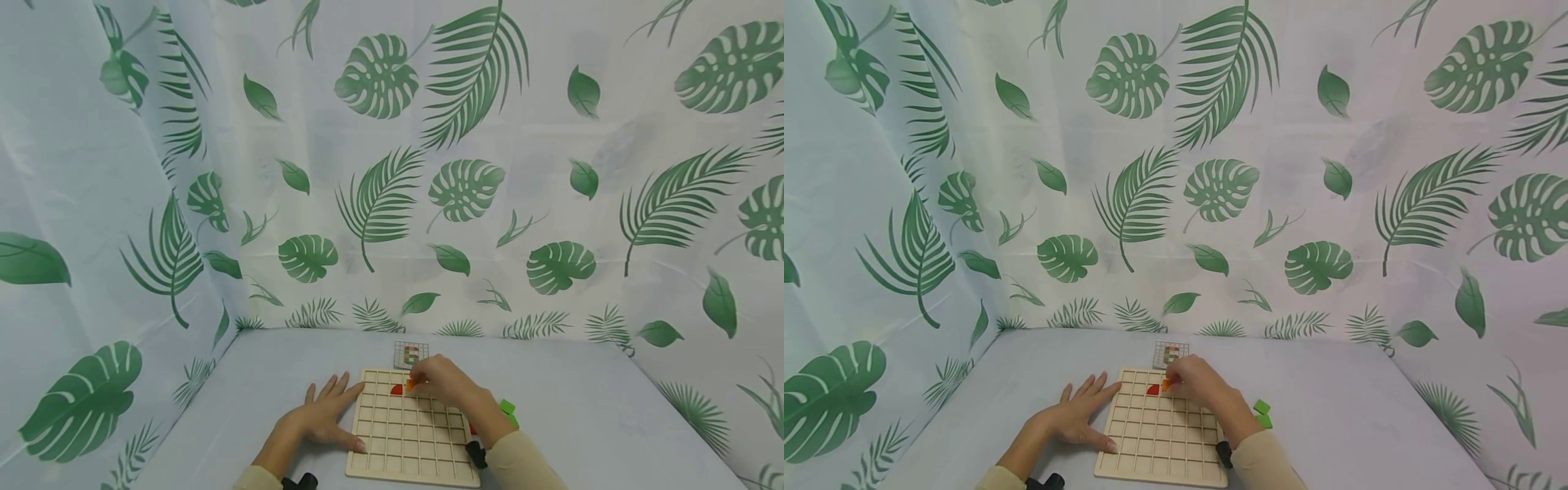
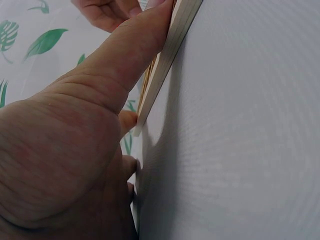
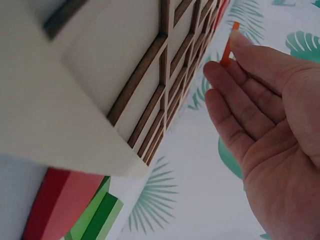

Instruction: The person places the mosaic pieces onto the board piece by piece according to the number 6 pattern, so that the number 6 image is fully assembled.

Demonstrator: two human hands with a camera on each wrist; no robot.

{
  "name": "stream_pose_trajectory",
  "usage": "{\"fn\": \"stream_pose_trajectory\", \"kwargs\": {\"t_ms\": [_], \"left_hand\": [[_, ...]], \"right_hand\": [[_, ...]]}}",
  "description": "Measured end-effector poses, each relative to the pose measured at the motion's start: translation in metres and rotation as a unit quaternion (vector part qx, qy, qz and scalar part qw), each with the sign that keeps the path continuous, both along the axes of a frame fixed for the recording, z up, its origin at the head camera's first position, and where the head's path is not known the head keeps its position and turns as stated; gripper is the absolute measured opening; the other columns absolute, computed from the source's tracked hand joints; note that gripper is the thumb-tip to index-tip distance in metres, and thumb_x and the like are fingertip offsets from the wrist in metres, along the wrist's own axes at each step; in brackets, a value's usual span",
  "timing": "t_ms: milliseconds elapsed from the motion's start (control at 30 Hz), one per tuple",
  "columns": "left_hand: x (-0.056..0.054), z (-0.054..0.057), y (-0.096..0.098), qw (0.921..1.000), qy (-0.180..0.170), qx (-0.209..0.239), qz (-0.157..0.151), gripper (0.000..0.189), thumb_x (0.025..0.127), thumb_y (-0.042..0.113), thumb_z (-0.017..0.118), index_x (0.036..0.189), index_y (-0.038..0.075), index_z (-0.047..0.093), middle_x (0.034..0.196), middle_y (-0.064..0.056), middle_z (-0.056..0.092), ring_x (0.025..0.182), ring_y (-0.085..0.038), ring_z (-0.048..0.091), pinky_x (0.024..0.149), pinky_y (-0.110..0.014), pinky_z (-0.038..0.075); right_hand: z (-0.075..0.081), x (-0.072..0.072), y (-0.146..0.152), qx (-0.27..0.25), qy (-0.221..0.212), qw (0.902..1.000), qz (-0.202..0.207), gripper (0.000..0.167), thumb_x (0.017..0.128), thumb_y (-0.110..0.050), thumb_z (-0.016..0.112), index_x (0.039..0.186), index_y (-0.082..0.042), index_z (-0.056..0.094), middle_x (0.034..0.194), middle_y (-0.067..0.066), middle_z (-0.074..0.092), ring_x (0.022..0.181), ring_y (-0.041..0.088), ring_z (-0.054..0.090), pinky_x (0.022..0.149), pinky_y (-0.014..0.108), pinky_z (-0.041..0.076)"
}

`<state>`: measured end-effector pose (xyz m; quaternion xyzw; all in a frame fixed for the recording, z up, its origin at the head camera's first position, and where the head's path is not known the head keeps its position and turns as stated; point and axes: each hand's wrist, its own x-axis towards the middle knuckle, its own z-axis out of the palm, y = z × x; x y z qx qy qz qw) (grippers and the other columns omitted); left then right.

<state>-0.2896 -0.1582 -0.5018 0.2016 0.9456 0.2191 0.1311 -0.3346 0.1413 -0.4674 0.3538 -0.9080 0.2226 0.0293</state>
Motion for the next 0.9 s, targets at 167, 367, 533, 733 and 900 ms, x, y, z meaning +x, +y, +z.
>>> {"fn": "stream_pose_trajectory", "kwargs": {"t_ms": [167, 367, 533, 733, 900], "left_hand": [[0.001, -0.001, 0.000, 1.0000, 0.001, -0.003, 0.000, 0.120, 0.069, 0.075, 0.082, 0.165, 0.024, 0.030, 0.174, -0.020, 0.014, 0.161, -0.045, 0.007, 0.120, -0.079, 0.000], [0.001, -0.001, 0.000, 1.0000, -0.001, 0.001, 0.003, 0.120, 0.069, 0.074, 0.083, 0.165, 0.024, 0.031, 0.174, -0.019, 0.014, 0.162, -0.044, 0.007, 0.120, -0.079, -0.001], [-0.001, -0.005, -0.001, 0.9999, -0.004, 0.009, 0.007, 0.122, 0.066, 0.078, 0.082, 0.164, 0.025, 0.032, 0.174, -0.019, 0.014, 0.162, -0.043, 0.006, 0.121, -0.078, -0.003], [0.003, 0.001, 0.000, 1.0000, -0.002, 0.008, 0.002, 0.123, 0.066, 0.077, 0.083, 0.164, 0.024, 0.032, 0.173, -0.022, 0.015, 0.161, -0.047, 0.007, 0.120, -0.079, -0.003], [0.002, -0.001, -0.001, 1.0000, -0.006, 0.007, 0.000, 0.123, 0.067, 0.080, 0.080, 0.165, 0.026, 0.030, 0.174, -0.020, 0.013, 0.161, -0.046, 0.005, 0.119, -0.080, -0.004]], "right_hand": [[-0.003, -0.004, -0.002, 0.011, 0.002, 0.9998, 0.015, 0.005, 0.091, -0.008, 0.080, 0.095, -0.009, 0.078, 0.091, 0.000, 0.077, 0.082, 0.012, 0.069, 0.073, 0.028, 0.058], [-0.005, -0.006, -0.004, 0.018, -0.002, 0.9997, 0.014, 0.006, 0.090, -0.007, 0.081, 0.095, -0.009, 0.079, 0.092, 0.000, 0.078, 0.082, 0.010, 0.069, 0.072, 0.028, 0.058], [-0.007, -0.007, -0.007, 0.024, -0.011, 0.9996, 0.003, 0.007, 0.088, -0.006, 0.082, 0.094, -0.009, 0.079, 0.090, 0.000, 0.077, 0.079, 0.006, 0.065, 0.071, 0.027, 0.057], [-0.008, -0.008, -0.010, 0.041, -0.010, 0.9991, -0.003, 0.008, 0.088, -0.006, 0.082, 0.095, -0.008, 0.079, 0.092, 0.001, 0.078, 0.077, 0.006, 0.064, 0.071, 0.027, 0.057], [-0.006, -0.006, -0.012, 0.047, -0.009, 0.9988, -0.007, 0.009, 0.087, -0.007, 0.083, 0.095, -0.007, 0.080, 0.091, 0.002, 0.079, 0.077, 0.008, 0.067, 0.070, 0.027, 0.057]]}}
